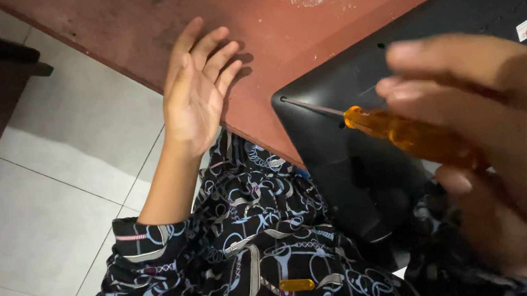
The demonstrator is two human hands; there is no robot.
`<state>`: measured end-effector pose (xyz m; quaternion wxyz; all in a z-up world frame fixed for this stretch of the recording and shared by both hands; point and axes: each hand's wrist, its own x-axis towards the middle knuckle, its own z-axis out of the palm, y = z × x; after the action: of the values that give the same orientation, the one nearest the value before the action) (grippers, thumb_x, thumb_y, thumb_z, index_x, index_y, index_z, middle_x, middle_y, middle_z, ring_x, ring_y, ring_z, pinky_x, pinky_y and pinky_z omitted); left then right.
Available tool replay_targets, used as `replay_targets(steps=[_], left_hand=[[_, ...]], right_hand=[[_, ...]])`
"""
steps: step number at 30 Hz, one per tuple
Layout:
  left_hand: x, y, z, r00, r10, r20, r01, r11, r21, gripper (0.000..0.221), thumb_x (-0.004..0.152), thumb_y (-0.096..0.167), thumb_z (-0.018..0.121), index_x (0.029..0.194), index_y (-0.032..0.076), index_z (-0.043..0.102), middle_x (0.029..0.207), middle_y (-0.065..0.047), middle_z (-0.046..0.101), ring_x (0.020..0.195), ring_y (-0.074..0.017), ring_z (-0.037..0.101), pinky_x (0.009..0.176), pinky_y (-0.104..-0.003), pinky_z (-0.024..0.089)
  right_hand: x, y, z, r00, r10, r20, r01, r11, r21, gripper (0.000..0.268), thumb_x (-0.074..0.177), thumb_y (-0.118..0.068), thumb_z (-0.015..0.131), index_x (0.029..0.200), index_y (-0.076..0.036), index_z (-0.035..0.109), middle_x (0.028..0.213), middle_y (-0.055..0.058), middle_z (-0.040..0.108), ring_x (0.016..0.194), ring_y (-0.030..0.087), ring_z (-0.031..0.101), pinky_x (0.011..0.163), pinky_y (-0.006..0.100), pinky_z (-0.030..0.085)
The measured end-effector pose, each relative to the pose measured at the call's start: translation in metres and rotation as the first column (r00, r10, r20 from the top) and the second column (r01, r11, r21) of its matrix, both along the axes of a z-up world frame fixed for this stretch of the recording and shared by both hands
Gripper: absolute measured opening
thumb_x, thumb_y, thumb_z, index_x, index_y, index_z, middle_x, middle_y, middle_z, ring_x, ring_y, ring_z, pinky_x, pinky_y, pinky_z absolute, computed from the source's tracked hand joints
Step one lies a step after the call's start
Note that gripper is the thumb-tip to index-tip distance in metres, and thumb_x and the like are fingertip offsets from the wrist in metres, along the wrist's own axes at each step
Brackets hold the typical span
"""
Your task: Using a screwdriver to remove screws from the back panel of a monitor for disassembly
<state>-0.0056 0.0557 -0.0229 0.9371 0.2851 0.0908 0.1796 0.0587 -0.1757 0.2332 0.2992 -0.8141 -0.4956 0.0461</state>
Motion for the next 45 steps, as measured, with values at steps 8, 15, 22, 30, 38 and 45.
replay_targets(steps=[8,15,22,30,38,45], left_hand=[[0.001,0.002,0.000,1.000,-0.018,-0.014,0.018,0.999,-0.029,0.063,0.103,0.034,0.062,0.156,0.011,0.038,0.147,-0.017,0.057,0.133,-0.0273,0.062,0.114,-0.039,0.054],[0.001,0.000,0.001,1.000,-0.006,-0.010,0.006,1.000,-0.029,0.063,0.103,0.033,0.062,0.155,0.010,0.037,0.147,-0.018,0.057,0.132,-0.0278,0.062,0.114,-0.040,0.054],[0.001,0.000,0.008,0.999,-0.015,-0.041,0.017,0.999,0.038,0.066,0.100,0.038,0.065,0.153,0.010,0.039,0.145,-0.016,0.057,0.130,-0.0260,0.062,0.113,-0.039,0.054],[0.003,0.002,-0.001,1.000,-0.009,0.010,0.008,0.999,0.047,0.060,0.105,0.032,0.060,0.156,0.010,0.038,0.147,-0.016,0.057,0.132,-0.0257,0.061,0.116,-0.038,0.053],[0.004,-0.002,-0.001,1.000,0.007,-0.005,-0.006,0.998,0.061,0.054,0.102,0.033,0.063,0.149,0.012,0.044,0.143,-0.016,0.058,0.128,-0.0261,0.061,0.112,-0.039,0.052],[0.004,-0.001,-0.005,0.999,-0.001,0.039,-0.001,0.999,0.048,0.055,0.104,0.030,0.064,0.151,0.011,0.042,0.143,-0.017,0.057,0.130,-0.0284,0.061,0.116,-0.043,0.050]], right_hand=[[0.018,-0.015,-0.024,0.998,-0.027,0.062,0.024,0.998,0.051,0.024,0.079,0.000,0.062,0.099,0.014,0.062,0.104,0.034,0.065,0.106,0.046,0.076,0.098,0.052,0.065],[0.027,-0.043,-0.055,0.826,-0.369,0.426,0.398,0.917,0.023,0.056,0.127,-0.033,0.071,0.097,0.013,0.056,0.092,0.021,0.052,0.076,0.031,0.052,0.070,0.042,0.041],[0.026,-0.012,0.002,0.959,-0.092,0.267,0.124,0.987,-0.105,0.050,0.120,-0.018,0.044,0.140,0.024,0.062,0.124,0.036,0.055,0.110,0.046,0.056,0.099,0.052,0.045],[0.051,-0.011,0.003,0.866,0.060,0.496,0.101,0.951,-0.293,0.061,0.133,-0.039,0.063,0.091,0.005,0.052,0.085,0.017,0.037,0.079,0.037,0.040,0.075,0.051,0.027],[0.045,0.014,0.031,0.966,0.098,0.239,-0.031,0.962,-0.271,0.053,0.095,0.001,0.047,0.146,0.014,0.049,0.137,0.034,0.046,0.124,0.050,0.049,0.103,0.056,0.040],[0.026,0.014,0.032,0.915,-0.007,0.403,0.163,0.921,-0.354,0.040,0.119,-0.052,0.050,0.127,-0.022,0.075,0.124,0.014,0.061,0.107,0.039,0.065,0.075,0.058,0.051]])
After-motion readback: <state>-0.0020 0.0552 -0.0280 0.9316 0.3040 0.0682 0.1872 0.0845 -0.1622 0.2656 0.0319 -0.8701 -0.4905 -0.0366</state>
